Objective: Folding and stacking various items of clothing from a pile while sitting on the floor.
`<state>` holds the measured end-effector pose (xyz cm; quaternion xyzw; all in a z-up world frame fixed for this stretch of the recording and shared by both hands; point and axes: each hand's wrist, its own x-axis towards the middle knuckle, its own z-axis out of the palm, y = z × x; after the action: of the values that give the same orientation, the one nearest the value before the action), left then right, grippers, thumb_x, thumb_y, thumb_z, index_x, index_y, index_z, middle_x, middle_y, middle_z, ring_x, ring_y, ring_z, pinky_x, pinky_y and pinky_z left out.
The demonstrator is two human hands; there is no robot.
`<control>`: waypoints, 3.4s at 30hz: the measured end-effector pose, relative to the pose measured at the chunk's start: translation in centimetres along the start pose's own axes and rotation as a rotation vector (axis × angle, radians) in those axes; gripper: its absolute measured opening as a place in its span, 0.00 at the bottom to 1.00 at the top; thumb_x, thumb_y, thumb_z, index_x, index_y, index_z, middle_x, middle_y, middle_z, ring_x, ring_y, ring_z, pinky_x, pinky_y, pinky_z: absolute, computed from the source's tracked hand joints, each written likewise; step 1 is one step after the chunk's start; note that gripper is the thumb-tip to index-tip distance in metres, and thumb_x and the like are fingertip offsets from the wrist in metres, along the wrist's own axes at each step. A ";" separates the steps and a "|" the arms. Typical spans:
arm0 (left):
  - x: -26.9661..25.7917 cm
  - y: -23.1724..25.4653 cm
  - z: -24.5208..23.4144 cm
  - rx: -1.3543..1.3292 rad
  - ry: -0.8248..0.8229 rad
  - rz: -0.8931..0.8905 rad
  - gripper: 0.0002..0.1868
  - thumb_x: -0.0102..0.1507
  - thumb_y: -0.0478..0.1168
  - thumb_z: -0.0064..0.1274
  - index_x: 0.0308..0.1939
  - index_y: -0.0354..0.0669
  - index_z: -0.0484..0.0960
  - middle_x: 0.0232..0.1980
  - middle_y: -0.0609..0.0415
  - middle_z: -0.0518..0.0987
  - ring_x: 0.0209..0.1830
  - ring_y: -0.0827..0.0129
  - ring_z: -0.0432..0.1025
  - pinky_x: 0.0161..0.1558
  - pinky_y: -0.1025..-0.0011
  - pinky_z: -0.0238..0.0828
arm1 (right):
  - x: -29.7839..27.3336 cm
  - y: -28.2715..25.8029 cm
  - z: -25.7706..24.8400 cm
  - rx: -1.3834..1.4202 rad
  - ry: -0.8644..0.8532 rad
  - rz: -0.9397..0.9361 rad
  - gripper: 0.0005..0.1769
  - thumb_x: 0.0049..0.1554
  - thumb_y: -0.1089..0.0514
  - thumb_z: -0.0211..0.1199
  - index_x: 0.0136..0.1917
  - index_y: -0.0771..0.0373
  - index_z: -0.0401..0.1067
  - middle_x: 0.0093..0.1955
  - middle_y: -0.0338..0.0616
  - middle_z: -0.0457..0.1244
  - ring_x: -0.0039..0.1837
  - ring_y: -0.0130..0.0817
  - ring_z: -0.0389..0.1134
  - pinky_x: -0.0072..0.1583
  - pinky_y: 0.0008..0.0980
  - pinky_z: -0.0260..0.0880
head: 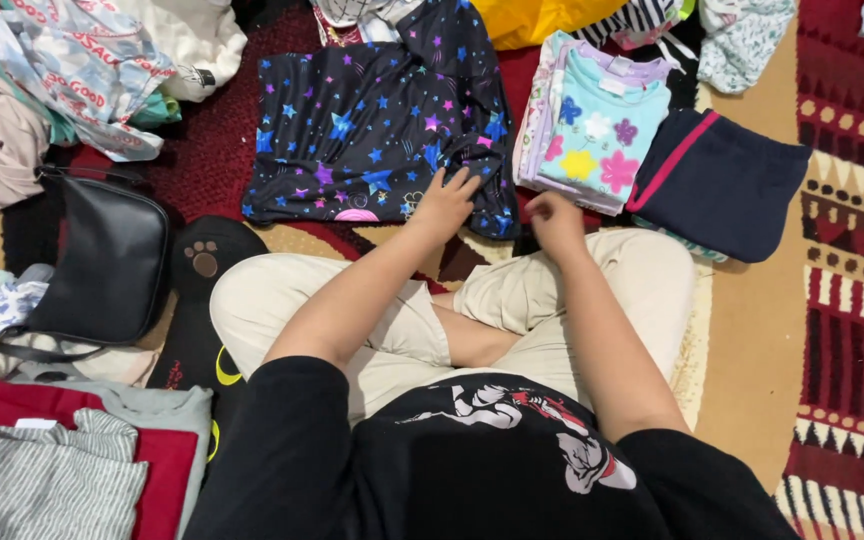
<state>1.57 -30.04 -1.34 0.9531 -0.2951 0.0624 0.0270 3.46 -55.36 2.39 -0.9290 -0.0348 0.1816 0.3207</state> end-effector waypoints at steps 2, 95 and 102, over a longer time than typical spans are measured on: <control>-1.1 -0.3 0.1 0.009 0.003 -0.014 0.14 0.50 0.37 0.66 0.40 0.49 0.86 0.64 0.50 0.71 0.69 0.49 0.59 0.61 0.40 0.56 | 1.2 1.7 0.5 0.087 0.110 0.071 0.12 0.51 0.62 0.64 0.46 0.43 0.76 0.40 0.31 0.69 0.50 0.31 0.71 0.55 0.32 0.69; -13.3 -17.3 -27.2 -0.554 0.345 -0.736 0.10 0.58 0.35 0.53 0.42 0.40 0.84 0.44 0.55 0.83 0.40 0.59 0.75 0.43 0.66 0.70 | -5.9 -25.6 -30.7 1.242 0.018 -0.563 0.13 0.61 0.70 0.52 0.57 0.59 0.66 0.50 0.38 0.65 0.42 0.17 0.66 0.46 0.10 0.66; -15.4 -24.9 -33.2 -0.128 0.584 -0.599 0.08 0.60 0.33 0.55 0.42 0.39 0.86 0.42 0.50 0.83 0.38 0.54 0.75 0.41 0.63 0.71 | 6.1 -23.9 -30.8 1.210 0.144 -0.303 0.16 0.60 0.69 0.55 0.58 0.53 0.67 0.51 0.40 0.61 0.48 0.27 0.60 0.59 0.36 0.69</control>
<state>-0.39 2.02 29.07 0.9355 0.0117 0.3005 0.1855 21.49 -53.28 37.50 -0.5774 -0.0355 0.0588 0.8136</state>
